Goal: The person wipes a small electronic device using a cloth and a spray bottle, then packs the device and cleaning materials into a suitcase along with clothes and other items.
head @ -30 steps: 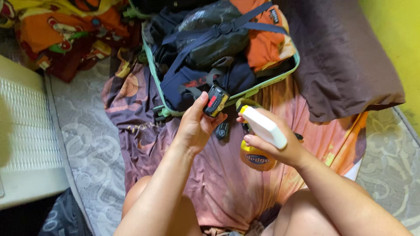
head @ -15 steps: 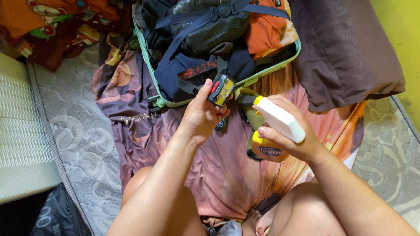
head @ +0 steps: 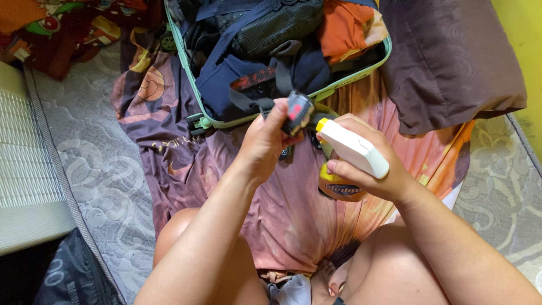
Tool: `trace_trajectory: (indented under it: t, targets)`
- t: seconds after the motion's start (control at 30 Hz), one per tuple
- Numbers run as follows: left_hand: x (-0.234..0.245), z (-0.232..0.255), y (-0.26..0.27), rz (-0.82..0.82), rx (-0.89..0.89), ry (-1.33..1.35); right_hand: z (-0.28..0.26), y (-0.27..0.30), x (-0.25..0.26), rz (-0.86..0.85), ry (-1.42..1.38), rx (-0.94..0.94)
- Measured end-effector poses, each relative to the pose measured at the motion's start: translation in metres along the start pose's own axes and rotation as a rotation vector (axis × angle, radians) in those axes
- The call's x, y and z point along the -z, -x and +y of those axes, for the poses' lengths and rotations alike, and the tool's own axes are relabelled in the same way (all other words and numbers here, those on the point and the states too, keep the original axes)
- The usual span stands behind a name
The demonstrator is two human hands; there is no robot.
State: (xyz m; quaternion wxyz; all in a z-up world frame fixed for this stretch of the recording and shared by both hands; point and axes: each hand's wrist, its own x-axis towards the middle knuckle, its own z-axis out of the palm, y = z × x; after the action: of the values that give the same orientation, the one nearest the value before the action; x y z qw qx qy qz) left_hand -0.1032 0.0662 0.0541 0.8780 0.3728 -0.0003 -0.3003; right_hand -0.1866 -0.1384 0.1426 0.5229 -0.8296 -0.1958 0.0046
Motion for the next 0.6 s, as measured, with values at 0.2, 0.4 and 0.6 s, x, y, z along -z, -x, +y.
trace_trajectory:
  t: [0.2,0.4,0.6]
  targets:
    - [-0.002,-0.005,0.004,-0.148,-0.109,-0.036,-0.004,0.002,0.001,-0.025,0.011,0.005]
    - [-0.010,0.004,0.011,-0.205,-0.075,0.004,-0.010,0.015,0.008,0.030,-0.202,-0.167]
    - [-0.014,0.014,0.021,-0.353,-0.002,0.182,-0.008,0.020,0.014,0.037,-0.225,-0.207]
